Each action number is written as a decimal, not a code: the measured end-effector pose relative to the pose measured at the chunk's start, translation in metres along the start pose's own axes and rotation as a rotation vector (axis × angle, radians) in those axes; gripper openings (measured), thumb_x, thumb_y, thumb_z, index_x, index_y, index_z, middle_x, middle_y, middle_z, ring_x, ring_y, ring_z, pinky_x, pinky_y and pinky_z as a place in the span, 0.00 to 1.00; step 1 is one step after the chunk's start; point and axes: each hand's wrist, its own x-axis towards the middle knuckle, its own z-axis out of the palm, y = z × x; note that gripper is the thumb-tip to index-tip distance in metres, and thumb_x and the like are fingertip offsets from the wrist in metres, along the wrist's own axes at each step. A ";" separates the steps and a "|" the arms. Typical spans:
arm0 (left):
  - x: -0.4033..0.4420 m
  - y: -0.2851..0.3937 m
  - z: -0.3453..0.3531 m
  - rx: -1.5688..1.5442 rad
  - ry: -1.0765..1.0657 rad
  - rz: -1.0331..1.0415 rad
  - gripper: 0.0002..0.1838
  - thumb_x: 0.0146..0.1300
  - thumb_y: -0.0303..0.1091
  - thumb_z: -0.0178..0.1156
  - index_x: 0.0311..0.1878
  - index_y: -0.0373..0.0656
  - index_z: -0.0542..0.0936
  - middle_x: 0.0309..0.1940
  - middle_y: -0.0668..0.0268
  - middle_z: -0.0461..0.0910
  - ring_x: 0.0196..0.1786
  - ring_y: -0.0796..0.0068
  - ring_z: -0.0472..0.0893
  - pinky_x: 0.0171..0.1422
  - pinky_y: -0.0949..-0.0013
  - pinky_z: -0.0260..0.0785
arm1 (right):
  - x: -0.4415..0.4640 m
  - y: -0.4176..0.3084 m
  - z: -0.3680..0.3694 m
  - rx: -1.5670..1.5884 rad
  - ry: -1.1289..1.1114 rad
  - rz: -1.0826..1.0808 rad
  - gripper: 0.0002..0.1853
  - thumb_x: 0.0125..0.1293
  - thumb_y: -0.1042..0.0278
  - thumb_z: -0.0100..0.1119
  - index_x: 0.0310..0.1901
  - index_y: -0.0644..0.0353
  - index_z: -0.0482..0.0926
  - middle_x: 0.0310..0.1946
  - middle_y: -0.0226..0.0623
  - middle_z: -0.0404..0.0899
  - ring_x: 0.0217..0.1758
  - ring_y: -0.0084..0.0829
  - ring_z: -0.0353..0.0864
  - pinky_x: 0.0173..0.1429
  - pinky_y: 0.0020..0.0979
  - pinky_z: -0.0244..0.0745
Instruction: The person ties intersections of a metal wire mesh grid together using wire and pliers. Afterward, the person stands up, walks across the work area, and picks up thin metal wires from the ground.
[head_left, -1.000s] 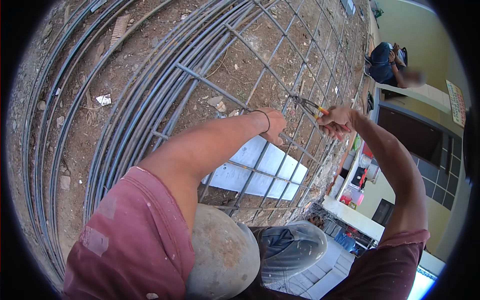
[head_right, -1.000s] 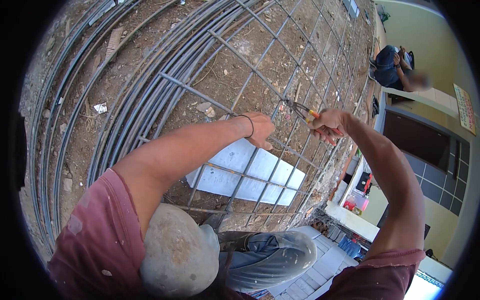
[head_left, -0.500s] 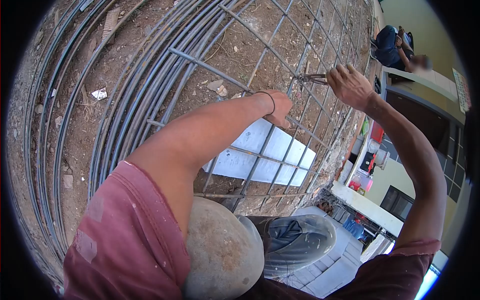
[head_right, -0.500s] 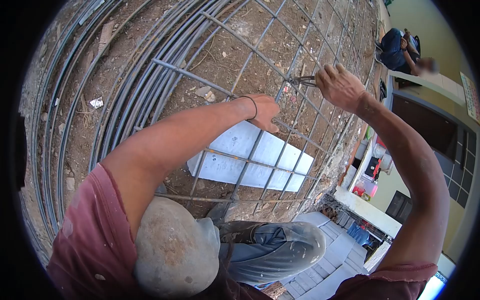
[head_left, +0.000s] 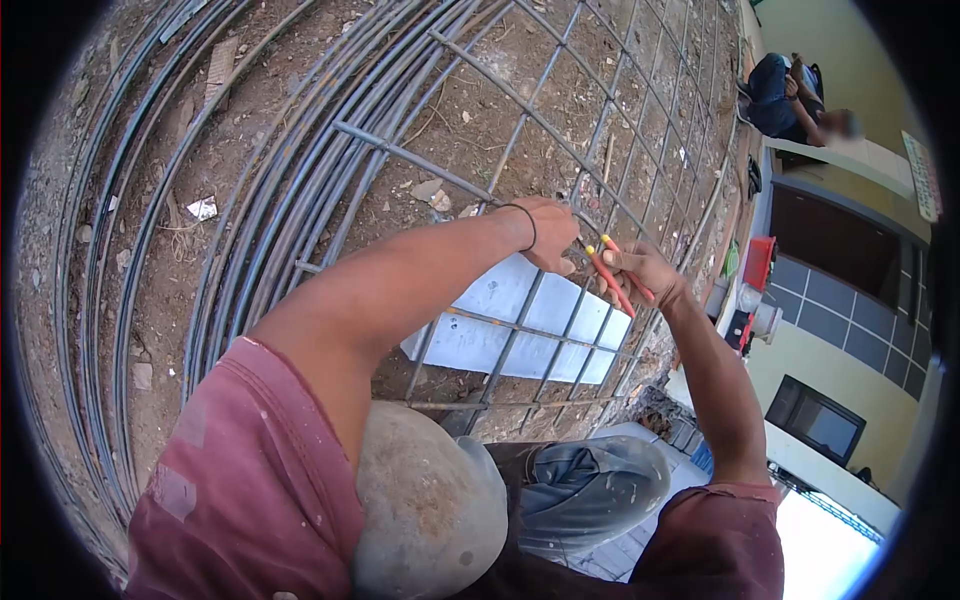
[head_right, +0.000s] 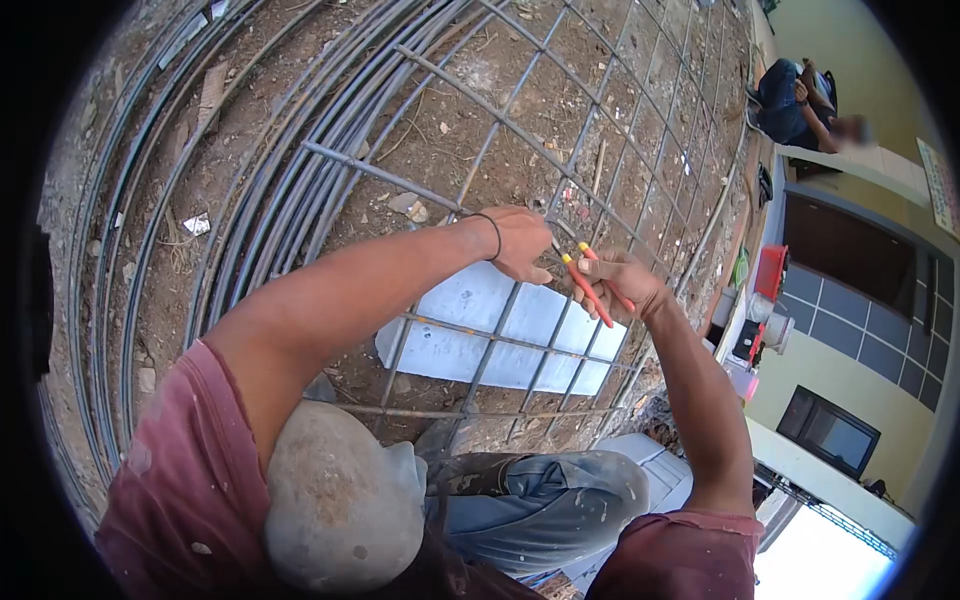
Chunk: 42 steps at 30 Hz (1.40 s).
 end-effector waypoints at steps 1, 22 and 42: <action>0.000 -0.002 0.000 0.038 0.029 0.037 0.30 0.62 0.58 0.64 0.50 0.37 0.86 0.49 0.43 0.85 0.58 0.44 0.84 0.66 0.48 0.76 | 0.005 0.025 0.002 0.062 -0.009 -0.111 0.14 0.79 0.67 0.57 0.53 0.73 0.78 0.33 0.45 0.86 0.30 0.35 0.89 0.34 0.33 0.86; 0.006 0.015 0.002 0.030 0.116 0.089 0.40 0.68 0.43 0.66 0.82 0.55 0.63 0.56 0.43 0.85 0.57 0.42 0.86 0.66 0.51 0.77 | -0.062 0.295 0.121 1.002 0.038 -0.482 0.22 0.80 0.67 0.54 0.68 0.73 0.71 0.53 0.62 0.83 0.54 0.50 0.89 0.59 0.48 0.89; -0.056 0.046 -0.009 0.672 -0.096 0.137 0.49 0.64 0.46 0.68 0.82 0.36 0.55 0.78 0.41 0.62 0.82 0.39 0.57 0.87 0.48 0.48 | -0.005 0.298 0.109 0.953 -0.163 -0.866 0.21 0.79 0.66 0.57 0.68 0.68 0.73 0.53 0.54 0.84 0.54 0.45 0.88 0.53 0.47 0.89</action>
